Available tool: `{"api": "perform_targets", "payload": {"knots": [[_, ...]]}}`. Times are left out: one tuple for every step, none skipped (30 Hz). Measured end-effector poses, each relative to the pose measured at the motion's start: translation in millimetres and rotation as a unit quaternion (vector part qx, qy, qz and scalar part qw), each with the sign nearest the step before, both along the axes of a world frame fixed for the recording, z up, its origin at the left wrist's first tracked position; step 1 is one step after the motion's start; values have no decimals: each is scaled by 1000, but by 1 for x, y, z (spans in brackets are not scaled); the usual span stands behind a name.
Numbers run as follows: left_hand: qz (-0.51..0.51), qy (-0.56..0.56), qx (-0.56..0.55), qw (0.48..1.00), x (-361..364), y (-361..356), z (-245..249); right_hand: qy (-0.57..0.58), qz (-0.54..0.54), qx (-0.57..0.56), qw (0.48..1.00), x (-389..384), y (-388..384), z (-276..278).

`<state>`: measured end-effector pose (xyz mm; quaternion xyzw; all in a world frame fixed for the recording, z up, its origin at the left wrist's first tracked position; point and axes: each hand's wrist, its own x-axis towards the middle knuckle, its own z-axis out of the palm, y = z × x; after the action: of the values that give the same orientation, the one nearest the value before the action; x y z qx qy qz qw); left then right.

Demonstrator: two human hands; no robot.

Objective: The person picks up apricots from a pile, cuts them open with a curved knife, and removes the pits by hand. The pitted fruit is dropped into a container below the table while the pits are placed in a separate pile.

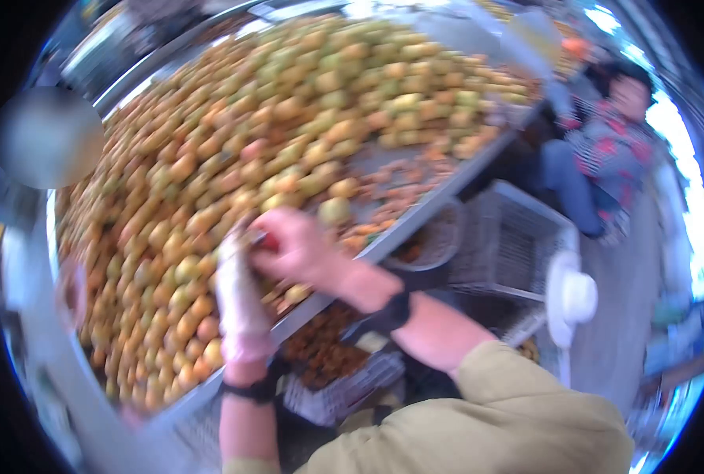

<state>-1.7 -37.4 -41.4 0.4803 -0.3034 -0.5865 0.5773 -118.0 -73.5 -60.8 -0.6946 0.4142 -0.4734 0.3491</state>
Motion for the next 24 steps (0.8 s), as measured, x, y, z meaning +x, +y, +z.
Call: {"api": "perform_targets", "payload": {"knots": [[2, 22, 22, 1000, 4, -2, -10, 12, -17, -57, 998, 1, -1, -6], [2, 33, 27, 999, 5, -4, -13, 6, -4, -46, 999, 1, 1, -2], [0, 51, 36, 998, -3, 2, -2, 28, 6, -40, 999, -2, 2, 4], [5, 65, 45, 997, -9, 6, 10, -1, -9, -41, 999, 0, 3, 1], [14, 51, 32, 998, -17, 8, 15, 12, -21, -37, 999, -2, 3, 2], [31, 33, 19, 999, -22, 10, 17, 2, -25, -25, 999, -2, 5, 6], [2, 14, 30, 999, -14, 12, 12, -9, -29, 11, 999, -2, 7, 7], [-23, -6, 42, 999, -13, 11, 16, -22, -28, 49, 998, -4, 8, 11], [-14, -15, 39, 999, -16, 11, 16, -23, -34, 48, 998, -6, 6, 12], [-2, -24, 36, 999, -20, 13, 19, -17, -13, 92, 995, -9, 5, 14], [-3, -26, 35, 999, -18, 12, 15, -12, 9, 137, 990, -11, 5, 16], [2, -28, 30, 999, -15, 9, 6, -13, 8, 134, 991, -12, 5, 16], [5, -30, 25, 999, -13, 6, -3, -9, 4, 94, 995, -13, 7, 14], [3, -29, 22, 999, -14, 4, -9, -3, 0, 54, 999, -14, 9, 12], [22, -4, 23, 999, -14, 2, -14, 10, -22, 20, 999, -14, 10, 11], [40, 21, 25, 999, -13, 0, -20, 10, -24, 19, 1000, -14, 10, 9], [35, 10, 39, 999, -9, -1, -26, 29, -34, -1, 999, -16, 12, 10], [35, 11, 38, 999, -2, -3, -38, 49, -44, -21, 998, -17, 13, 12], [24, 3, 33, 999, 6, -5, -53, 47, -57, -35, 997, -16, 15, 13], [13, -5, 29, 999, 10, -6, -60, 47, -57, -37, 997, -15, 16, 13], [63, 28, 70, 995, -21, 5, -20, 60, -67, -46, 995, -14, 16, 12], [64, 28, 70, 995, -16, 4, -27, 72, -76, -55, 993, -12, 17, 12], [54, 44, 98, 993, -7, 1, -42, 73, -76, -57, 993, -11, 18, 11], [43, 59, 125, 989, -1, -2, -54, 88, -79, -67, 991, -10, 17, 10]]}}
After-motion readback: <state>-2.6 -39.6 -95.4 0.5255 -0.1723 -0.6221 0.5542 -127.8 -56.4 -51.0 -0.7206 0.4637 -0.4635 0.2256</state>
